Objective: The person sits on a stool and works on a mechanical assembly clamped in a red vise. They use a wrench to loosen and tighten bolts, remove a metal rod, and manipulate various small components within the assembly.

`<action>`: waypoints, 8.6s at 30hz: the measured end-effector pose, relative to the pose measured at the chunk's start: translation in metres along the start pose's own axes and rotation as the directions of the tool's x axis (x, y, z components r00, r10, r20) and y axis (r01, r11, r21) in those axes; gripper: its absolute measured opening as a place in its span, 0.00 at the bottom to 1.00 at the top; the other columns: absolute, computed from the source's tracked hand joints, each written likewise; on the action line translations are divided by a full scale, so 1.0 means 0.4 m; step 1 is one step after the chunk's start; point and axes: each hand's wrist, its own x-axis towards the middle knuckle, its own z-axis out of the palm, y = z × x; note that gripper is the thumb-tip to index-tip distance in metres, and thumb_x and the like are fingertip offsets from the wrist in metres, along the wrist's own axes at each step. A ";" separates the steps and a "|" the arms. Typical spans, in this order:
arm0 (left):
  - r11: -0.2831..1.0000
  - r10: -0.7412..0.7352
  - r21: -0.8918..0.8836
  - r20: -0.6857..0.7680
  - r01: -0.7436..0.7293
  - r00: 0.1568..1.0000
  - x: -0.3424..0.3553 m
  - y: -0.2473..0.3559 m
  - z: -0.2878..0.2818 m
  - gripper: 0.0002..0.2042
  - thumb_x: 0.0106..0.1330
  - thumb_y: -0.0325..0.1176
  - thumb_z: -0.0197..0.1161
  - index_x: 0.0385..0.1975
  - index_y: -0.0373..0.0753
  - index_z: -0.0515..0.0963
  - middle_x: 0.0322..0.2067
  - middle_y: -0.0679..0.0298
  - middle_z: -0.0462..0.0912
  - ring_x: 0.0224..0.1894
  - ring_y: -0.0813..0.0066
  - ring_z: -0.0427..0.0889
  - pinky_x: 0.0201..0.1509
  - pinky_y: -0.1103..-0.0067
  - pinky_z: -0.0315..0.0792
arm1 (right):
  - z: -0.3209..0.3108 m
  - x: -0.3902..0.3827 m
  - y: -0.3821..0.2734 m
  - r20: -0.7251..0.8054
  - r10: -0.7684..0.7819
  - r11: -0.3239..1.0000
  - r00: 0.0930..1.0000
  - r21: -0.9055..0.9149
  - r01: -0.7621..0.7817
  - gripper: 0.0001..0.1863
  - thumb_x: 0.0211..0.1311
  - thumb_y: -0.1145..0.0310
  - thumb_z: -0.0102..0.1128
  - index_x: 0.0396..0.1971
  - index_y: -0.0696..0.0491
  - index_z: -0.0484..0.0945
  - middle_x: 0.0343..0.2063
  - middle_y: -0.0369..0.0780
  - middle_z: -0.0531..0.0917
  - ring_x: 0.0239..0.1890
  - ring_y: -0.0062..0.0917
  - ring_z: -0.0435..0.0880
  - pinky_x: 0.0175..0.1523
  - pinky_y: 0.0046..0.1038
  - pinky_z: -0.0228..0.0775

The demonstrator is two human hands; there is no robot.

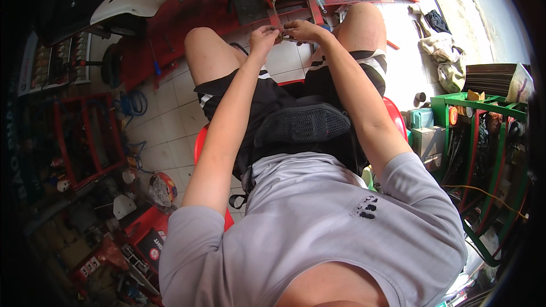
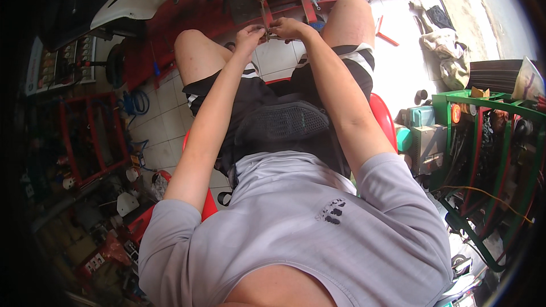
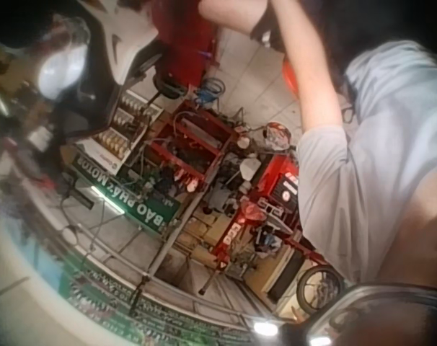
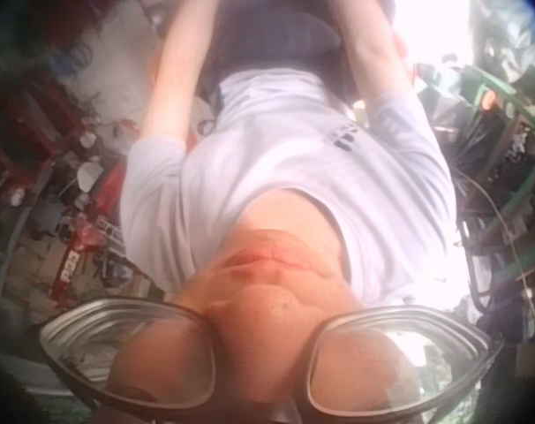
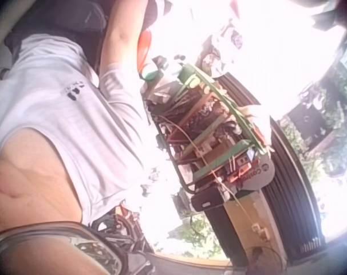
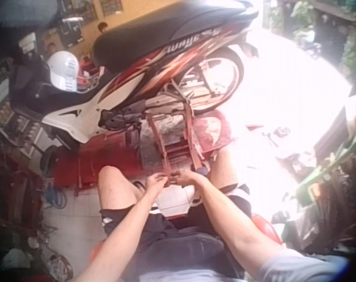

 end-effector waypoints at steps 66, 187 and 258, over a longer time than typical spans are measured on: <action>0.730 -0.565 -0.486 -0.032 0.481 0.824 0.098 0.003 0.112 0.31 0.61 0.66 0.33 0.31 0.41 0.70 0.23 0.66 0.77 0.28 0.71 0.78 0.33 0.73 0.68 | -0.025 -0.007 -0.002 -0.393 -0.006 0.999 0.919 0.035 0.022 0.15 0.39 0.63 0.72 0.29 0.54 0.84 0.23 0.38 0.84 0.27 0.21 0.82 0.37 0.24 0.74; 0.791 -0.511 -0.459 -0.133 0.404 0.849 0.119 -0.030 0.105 0.15 0.64 0.42 0.36 0.29 0.40 0.67 0.25 0.61 0.74 0.24 0.65 0.77 0.26 0.65 0.75 | -0.002 -0.009 -0.035 -0.280 -0.069 0.974 0.957 -0.226 0.004 0.13 0.46 0.62 0.64 0.32 0.51 0.85 0.30 0.43 0.85 0.35 0.32 0.84 0.45 0.29 0.74; 0.816 -0.495 -0.415 -0.143 0.402 0.857 0.104 -0.018 0.103 0.17 0.64 0.44 0.36 0.37 0.38 0.67 0.32 0.57 0.76 0.30 0.64 0.80 0.32 0.65 0.77 | -0.007 0.006 -0.021 -0.216 0.030 0.997 0.976 -0.059 -0.044 0.20 0.46 0.57 0.64 0.37 0.54 0.83 0.33 0.44 0.84 0.38 0.31 0.83 0.46 0.29 0.72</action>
